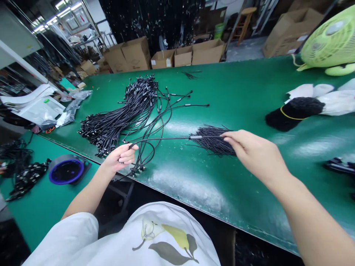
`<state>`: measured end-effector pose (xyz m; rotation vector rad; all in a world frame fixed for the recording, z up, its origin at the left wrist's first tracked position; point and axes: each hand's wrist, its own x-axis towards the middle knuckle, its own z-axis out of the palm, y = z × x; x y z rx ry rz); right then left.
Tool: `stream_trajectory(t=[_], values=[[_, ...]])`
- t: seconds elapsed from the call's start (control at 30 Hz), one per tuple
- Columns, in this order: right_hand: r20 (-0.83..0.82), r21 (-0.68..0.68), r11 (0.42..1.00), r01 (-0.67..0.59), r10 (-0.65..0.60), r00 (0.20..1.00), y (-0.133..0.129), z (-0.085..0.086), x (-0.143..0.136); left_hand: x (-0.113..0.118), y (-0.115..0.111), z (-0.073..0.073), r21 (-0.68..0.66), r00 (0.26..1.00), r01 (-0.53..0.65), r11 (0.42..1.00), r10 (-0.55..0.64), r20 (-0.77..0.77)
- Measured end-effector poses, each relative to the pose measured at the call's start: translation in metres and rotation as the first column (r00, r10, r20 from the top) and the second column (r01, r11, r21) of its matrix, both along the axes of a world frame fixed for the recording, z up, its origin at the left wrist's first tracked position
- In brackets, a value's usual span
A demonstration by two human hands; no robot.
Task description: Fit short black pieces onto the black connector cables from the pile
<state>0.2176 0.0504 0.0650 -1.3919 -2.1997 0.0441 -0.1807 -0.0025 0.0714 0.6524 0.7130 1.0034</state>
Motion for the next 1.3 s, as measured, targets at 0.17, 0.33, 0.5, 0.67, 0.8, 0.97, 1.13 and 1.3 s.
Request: stream_trajectory(t=[0.17,0.33,0.5,0.67,0.8,0.97,1.13,1.3], values=[[0.249,0.025,0.934,-0.356,0.339,0.907,-0.034,-0.017,-0.05,0.027,0.004,0.003,0.144,0.982,-0.175,0.974,0.183,-0.045],[0.024,-0.14,0.78,-0.61,0.619,0.785,-0.058,0.006,-0.098,0.076,-0.009,-0.009,0.461,0.817,0.252,0.851,0.067,-0.572],[-0.476,-0.043,0.921,-0.388,0.323,0.818,-0.035,0.005,-0.11,0.09,-0.018,-0.015,0.417,0.861,0.276,0.866,-0.03,-0.507],[-0.883,-0.302,0.86,-0.412,-0.089,0.461,-0.032,-0.032,-0.136,0.102,-0.01,-0.02,0.284,0.991,-0.035,0.958,0.07,-0.112],[-0.921,-0.389,0.8,-0.457,-0.325,0.215,-0.036,-0.042,-0.151,0.119,-0.012,-0.038,0.114,0.998,-0.016,0.993,0.023,-0.061],[-0.861,-0.332,0.917,-0.22,-0.199,0.468,-0.032,-0.05,-0.153,0.13,-0.02,-0.051,0.101,0.979,-0.135,0.986,0.148,-0.138],[-0.741,-0.16,0.968,-0.194,0.013,0.672,-0.032,-0.051,-0.142,0.121,-0.02,-0.048,0.147,0.974,-0.108,0.983,0.134,-0.182],[-0.821,-0.265,0.914,-0.307,-0.047,0.568,-0.032,-0.035,-0.139,0.128,-0.025,-0.055,0.12,0.987,-0.071,0.99,0.087,-0.136]])
